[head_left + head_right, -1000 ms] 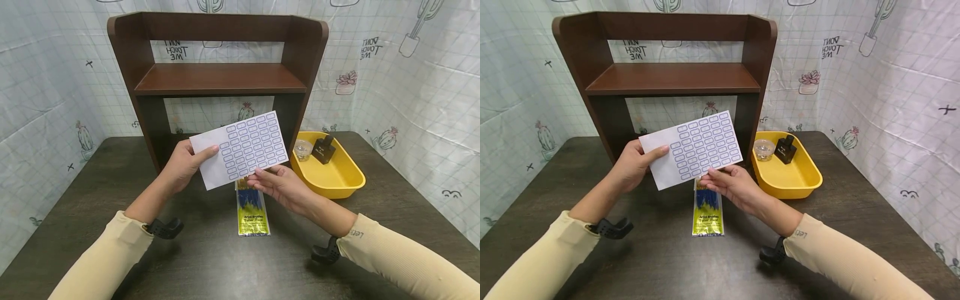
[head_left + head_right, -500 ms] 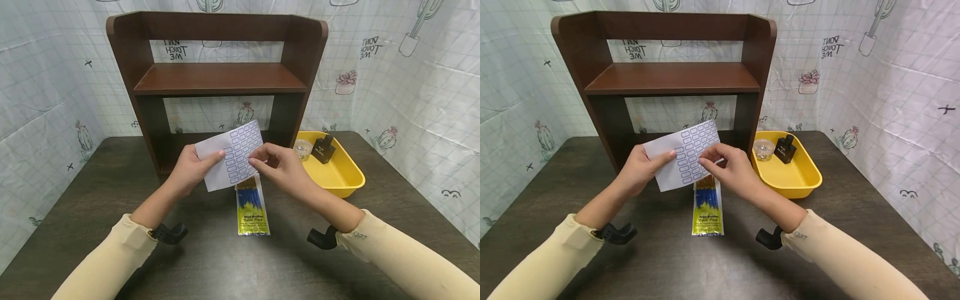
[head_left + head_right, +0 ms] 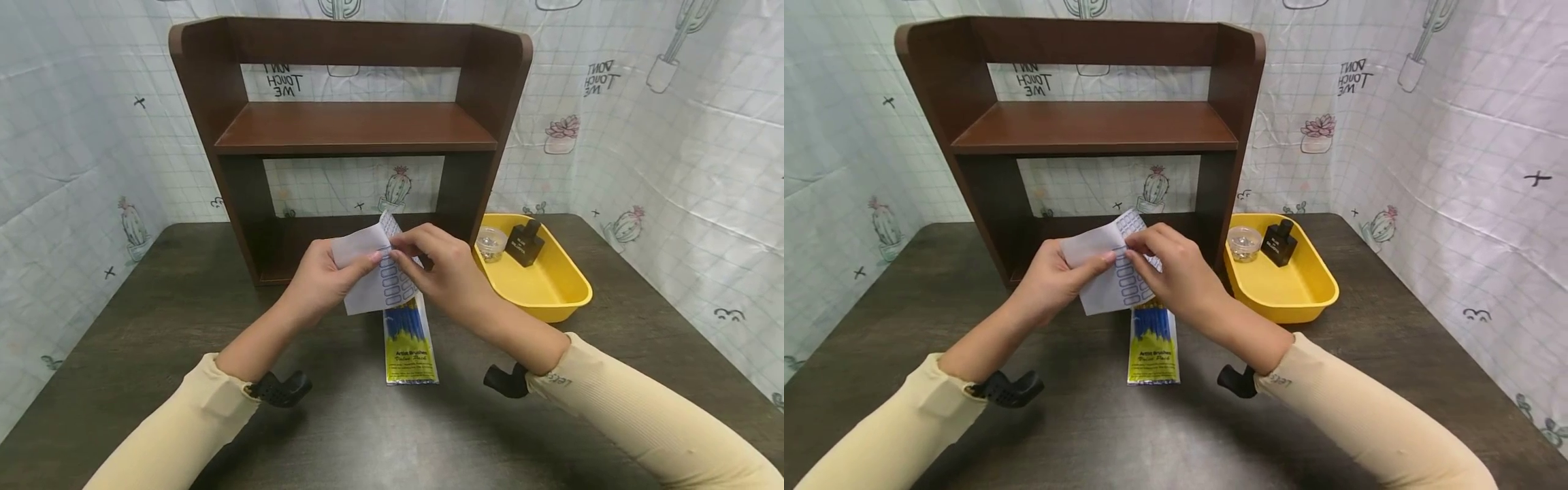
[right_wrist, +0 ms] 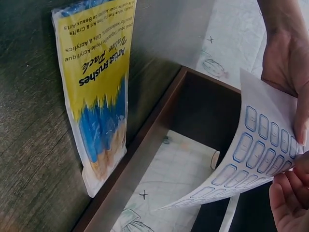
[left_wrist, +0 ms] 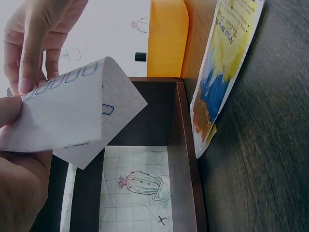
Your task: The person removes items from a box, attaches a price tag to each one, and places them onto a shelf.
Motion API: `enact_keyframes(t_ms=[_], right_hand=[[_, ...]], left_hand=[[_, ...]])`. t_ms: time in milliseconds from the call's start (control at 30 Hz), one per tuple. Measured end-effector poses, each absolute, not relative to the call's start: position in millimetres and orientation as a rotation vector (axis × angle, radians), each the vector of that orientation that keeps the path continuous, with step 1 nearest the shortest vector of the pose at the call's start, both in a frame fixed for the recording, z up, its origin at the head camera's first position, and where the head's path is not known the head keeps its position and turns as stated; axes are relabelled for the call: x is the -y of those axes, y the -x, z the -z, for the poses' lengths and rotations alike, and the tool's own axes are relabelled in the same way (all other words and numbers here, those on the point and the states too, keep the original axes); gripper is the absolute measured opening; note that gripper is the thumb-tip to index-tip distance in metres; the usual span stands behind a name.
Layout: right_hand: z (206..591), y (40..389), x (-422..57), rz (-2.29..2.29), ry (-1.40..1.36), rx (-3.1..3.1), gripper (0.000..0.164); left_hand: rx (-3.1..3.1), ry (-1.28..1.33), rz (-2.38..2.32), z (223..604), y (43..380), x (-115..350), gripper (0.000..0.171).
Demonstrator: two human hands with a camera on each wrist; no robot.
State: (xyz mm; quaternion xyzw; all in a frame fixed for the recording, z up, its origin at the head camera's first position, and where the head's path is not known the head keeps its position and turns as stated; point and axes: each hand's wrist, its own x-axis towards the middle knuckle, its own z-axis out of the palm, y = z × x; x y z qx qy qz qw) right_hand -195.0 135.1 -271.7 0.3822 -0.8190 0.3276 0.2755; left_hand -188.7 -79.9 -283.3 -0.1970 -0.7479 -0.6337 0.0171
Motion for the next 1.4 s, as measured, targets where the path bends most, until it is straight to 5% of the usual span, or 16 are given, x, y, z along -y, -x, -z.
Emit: enact_keyframes(t_ms=[1400], right_hand=[[267.0, 195.4, -126.8, -1.033, -0.981, 2.335, 0.007]], left_hand=[[2.271, 0.563, 1.904, 291.0, 190.1, 80.5, 0.036]])
